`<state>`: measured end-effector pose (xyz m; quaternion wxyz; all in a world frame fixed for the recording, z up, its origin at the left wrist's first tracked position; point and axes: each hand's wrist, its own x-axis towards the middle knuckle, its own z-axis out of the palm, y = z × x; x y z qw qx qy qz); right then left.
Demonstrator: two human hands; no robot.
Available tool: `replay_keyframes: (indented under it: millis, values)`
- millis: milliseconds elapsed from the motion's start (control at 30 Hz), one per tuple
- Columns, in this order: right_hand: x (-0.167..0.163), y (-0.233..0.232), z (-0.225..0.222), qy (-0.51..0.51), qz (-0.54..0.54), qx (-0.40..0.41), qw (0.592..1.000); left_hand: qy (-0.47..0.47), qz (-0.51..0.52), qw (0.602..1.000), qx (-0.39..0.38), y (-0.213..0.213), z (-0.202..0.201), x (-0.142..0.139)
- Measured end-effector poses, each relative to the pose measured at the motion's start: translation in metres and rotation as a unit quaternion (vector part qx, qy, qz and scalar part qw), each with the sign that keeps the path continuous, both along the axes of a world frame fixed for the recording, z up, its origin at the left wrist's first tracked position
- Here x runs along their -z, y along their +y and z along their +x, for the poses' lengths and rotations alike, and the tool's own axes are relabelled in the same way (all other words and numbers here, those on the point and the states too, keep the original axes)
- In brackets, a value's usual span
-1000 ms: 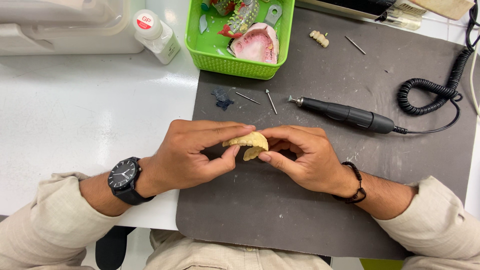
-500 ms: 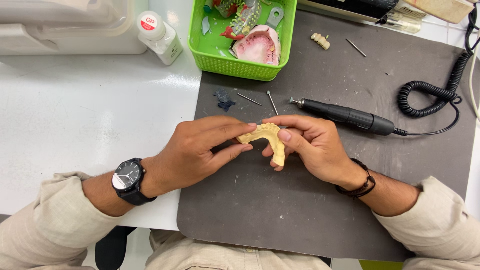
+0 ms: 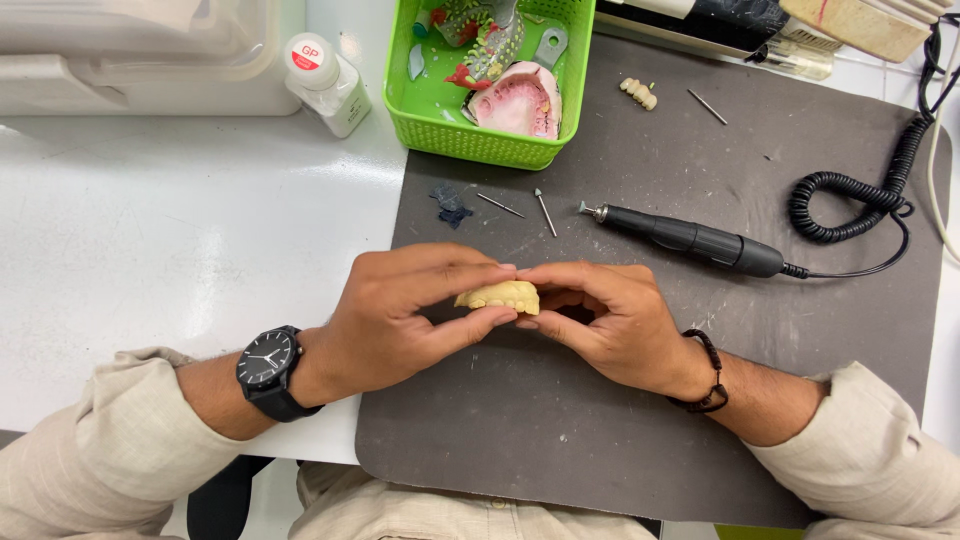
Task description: The person holds a dental denture model and manually presses and repositions individual teeth on it, turning the denture over and flexing it to check the fit of the teeth, working over a bench mat with a rotary tool and burs laid out unused.
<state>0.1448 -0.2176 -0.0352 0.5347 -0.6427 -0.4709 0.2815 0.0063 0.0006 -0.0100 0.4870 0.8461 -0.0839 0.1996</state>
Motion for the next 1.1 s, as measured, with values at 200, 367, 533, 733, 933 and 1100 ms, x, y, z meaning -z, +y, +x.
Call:
replay_keyframes:
  millis: [200, 367, 533, 733, 933, 1100]
  values:
    - [-0.006, 0.004, -0.003, -0.111, 0.034, 0.003, 0.993, -0.116, 0.063, 0.989, 0.073, -0.002, -0.004, -0.002]
    - [-0.013, 0.006, -0.003, -0.179, 0.06, -0.003, 0.982, -0.163, 0.095, 0.974, 0.129, 0.005, -0.003, -0.003]
    - [-0.014, 0.007, -0.002, -0.187, 0.09, -0.01, 0.978, -0.185, 0.107, 0.965, 0.15, 0.009, -0.004, -0.002]
    - [-0.013, 0.006, -0.002, -0.214, 0.098, -0.006, 0.972, -0.197, 0.119, 0.96, 0.162, 0.01, -0.005, 0.0]
    - [-0.012, 0.006, -0.002, -0.211, 0.101, -0.008, 0.972, -0.195, 0.112, 0.961, 0.158, 0.009, -0.004, -0.002]
    - [-0.011, 0.006, -0.001, -0.211, 0.105, -0.009, 0.972, -0.194, 0.103, 0.964, 0.15, 0.009, -0.004, -0.002]
